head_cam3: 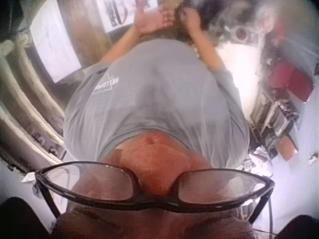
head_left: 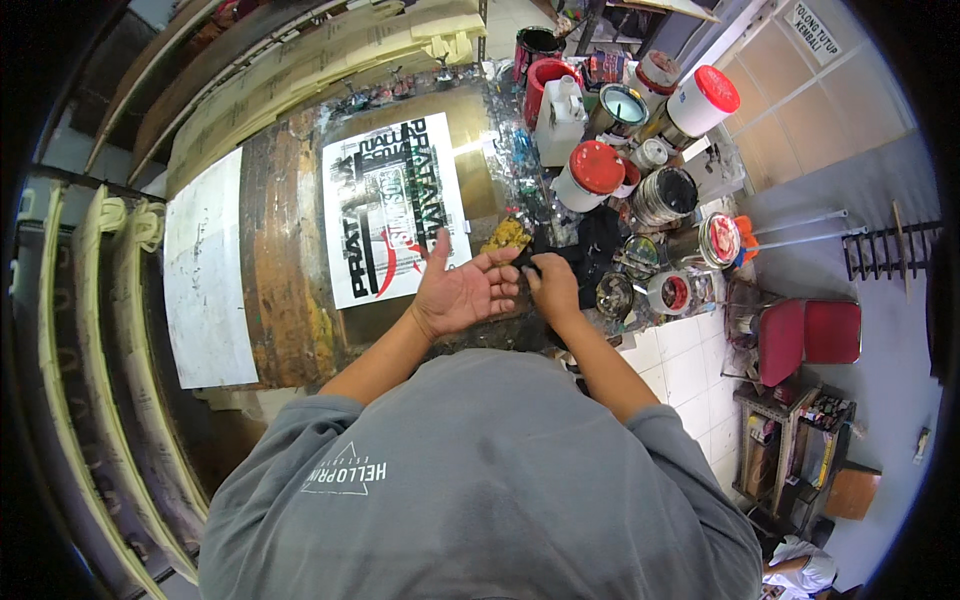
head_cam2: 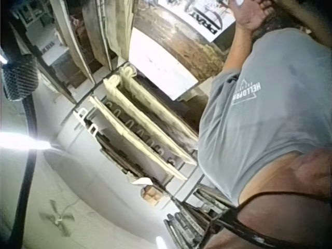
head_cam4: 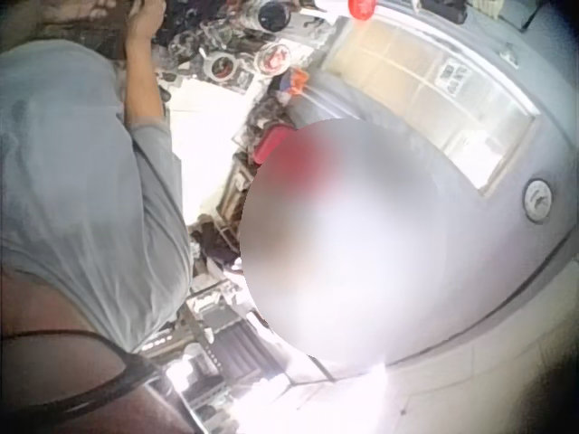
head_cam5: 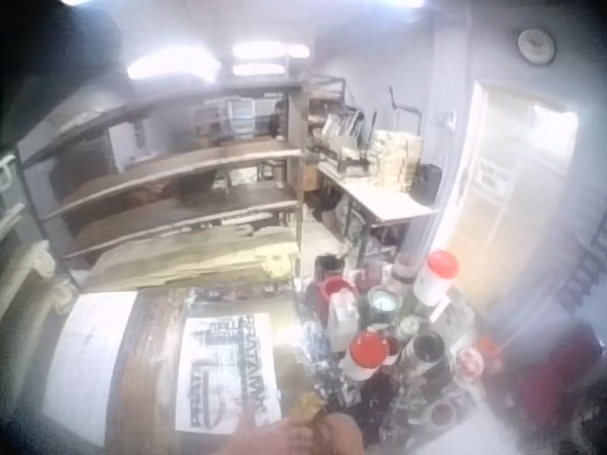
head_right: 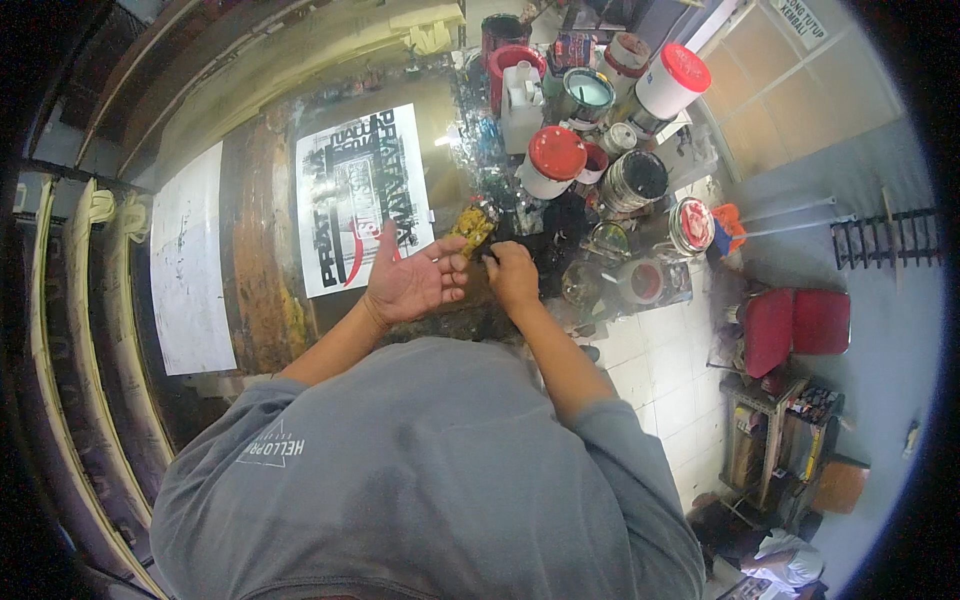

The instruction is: The person spreads green ink across a screen using a spatula and then uses a squeegee to press the ink through the mesh onto the material below.

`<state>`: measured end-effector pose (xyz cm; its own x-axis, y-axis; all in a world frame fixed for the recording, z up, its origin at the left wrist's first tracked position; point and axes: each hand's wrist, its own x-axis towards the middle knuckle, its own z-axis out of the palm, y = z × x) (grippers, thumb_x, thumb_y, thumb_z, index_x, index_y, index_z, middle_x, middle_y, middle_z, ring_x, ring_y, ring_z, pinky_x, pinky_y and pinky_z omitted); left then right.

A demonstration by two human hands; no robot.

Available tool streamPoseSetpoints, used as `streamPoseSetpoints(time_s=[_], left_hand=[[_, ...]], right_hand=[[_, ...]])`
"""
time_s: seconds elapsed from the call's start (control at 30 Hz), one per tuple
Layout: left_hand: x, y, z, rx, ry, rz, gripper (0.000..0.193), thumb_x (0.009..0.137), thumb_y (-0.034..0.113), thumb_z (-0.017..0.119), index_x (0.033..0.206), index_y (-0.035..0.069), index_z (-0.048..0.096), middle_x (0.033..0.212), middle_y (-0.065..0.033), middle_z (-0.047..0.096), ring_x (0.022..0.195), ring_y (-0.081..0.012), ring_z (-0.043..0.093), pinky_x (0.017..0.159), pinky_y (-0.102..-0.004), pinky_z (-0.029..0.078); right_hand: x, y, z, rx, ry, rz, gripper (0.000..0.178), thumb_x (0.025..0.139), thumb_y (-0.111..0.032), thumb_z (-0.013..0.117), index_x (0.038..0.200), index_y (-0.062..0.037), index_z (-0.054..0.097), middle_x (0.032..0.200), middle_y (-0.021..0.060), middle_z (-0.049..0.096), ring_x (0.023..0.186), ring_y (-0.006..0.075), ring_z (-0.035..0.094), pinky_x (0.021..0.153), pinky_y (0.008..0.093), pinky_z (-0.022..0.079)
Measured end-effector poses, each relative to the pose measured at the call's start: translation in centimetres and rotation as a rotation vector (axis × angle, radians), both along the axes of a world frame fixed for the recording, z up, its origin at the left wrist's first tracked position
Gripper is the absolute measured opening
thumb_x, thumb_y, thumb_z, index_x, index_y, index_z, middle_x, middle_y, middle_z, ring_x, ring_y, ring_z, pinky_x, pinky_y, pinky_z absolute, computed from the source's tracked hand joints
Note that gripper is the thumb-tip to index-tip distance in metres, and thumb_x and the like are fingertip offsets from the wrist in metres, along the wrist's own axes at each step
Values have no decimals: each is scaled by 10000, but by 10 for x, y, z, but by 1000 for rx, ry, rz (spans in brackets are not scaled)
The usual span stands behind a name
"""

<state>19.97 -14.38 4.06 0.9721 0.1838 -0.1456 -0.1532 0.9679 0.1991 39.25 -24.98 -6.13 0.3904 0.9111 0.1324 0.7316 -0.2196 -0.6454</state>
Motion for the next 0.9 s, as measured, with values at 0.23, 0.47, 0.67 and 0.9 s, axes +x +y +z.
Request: streamPoseSetpoints(time_s=[0.23,0.47,0.67,0.9], left_hand=[[53,-25,14,1111,718,316,485,808,364,817,1070,61,543,819,-34,589,698,-119,569,608,-281,468],[76,-12,65,1833,649,138,879,506,697,871,1028,58,565,796,-111,606,718,-297,633,673,-400,485],[65,-22,82,1950,465,291,887,472,714,863,1018,66,603,706,-89,597,638,-297,633,601,-400,493],[46,-15,95,2049,350,474,914,464,706,861,1072,62,638,682,-68,578,604,-247,613,571,-368,485]], right_hand=[[-2,-25,115,85,729,-112,363,955,-256,678,1202,7,644,1040,97,704,878,135,658,736,277,521],[17,-67,133,159,1303,101,334,986,-159,620,1283,-8,598,1143,44,652,981,90,612,791,250,506],[35,-73,179,-33,611,292,253,929,-19,531,1154,44,626,1092,95,649,993,153,602,892,279,463],[20,-71,224,-51,579,385,185,926,-80,622,1078,25,637,961,74,631,903,157,587,824,291,463]])
